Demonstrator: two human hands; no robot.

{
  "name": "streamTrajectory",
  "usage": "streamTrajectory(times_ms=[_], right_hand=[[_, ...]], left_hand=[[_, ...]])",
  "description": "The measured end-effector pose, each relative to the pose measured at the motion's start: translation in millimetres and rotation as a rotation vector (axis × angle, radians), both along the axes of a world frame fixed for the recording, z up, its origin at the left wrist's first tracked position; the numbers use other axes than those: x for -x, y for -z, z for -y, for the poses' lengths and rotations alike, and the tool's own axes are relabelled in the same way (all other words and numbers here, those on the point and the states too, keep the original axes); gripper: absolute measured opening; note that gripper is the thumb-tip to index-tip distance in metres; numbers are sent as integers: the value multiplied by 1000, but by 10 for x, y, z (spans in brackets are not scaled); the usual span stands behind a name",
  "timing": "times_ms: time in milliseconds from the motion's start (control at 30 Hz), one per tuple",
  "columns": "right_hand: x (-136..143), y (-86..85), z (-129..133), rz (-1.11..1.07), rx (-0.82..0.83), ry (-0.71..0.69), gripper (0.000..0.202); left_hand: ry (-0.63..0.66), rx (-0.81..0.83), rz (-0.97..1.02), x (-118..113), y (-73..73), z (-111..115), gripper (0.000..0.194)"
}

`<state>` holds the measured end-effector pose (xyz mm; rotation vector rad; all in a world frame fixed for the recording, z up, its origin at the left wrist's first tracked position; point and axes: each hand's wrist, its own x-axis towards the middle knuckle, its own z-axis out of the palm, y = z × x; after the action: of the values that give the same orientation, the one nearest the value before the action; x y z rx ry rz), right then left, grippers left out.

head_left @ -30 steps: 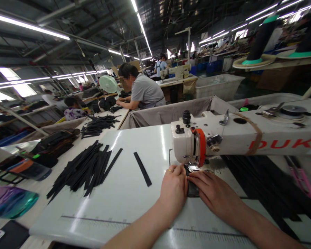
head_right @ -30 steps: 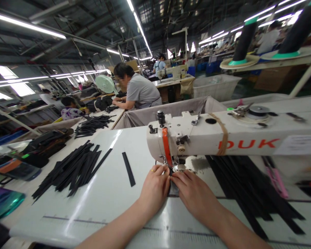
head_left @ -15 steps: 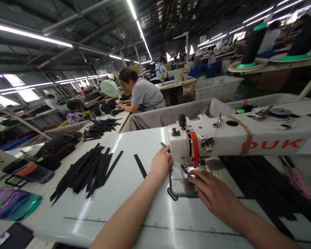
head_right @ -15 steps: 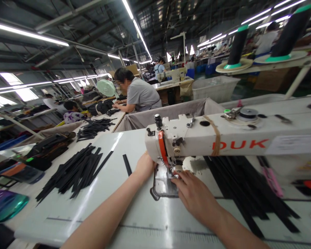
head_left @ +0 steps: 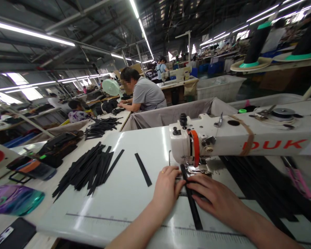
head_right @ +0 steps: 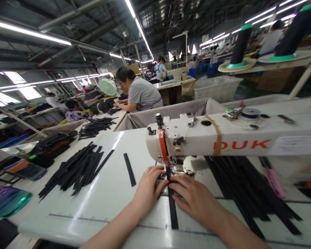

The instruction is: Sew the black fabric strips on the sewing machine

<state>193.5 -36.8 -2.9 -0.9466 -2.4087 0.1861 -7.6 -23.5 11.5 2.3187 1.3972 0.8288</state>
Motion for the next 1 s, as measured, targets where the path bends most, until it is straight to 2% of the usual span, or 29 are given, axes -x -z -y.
streamTrajectory(times_ms=[133, 333, 833, 1000], right_hand=[[-1, 36, -2, -10, -22, 18, 24], [17, 34, -13, -25, -61, 51, 26], [40, -6, -16, 2, -90, 70, 26], [49, -44, -1, 20, -89, 40, 27]], left_hand=[[93, -35, 37, 4, 69, -28, 15], [39, -83, 21, -85, 80, -54, 18], [26, -49, -102, -118, 67, -73, 18], [55, -58, -61, -119, 66, -58, 18]])
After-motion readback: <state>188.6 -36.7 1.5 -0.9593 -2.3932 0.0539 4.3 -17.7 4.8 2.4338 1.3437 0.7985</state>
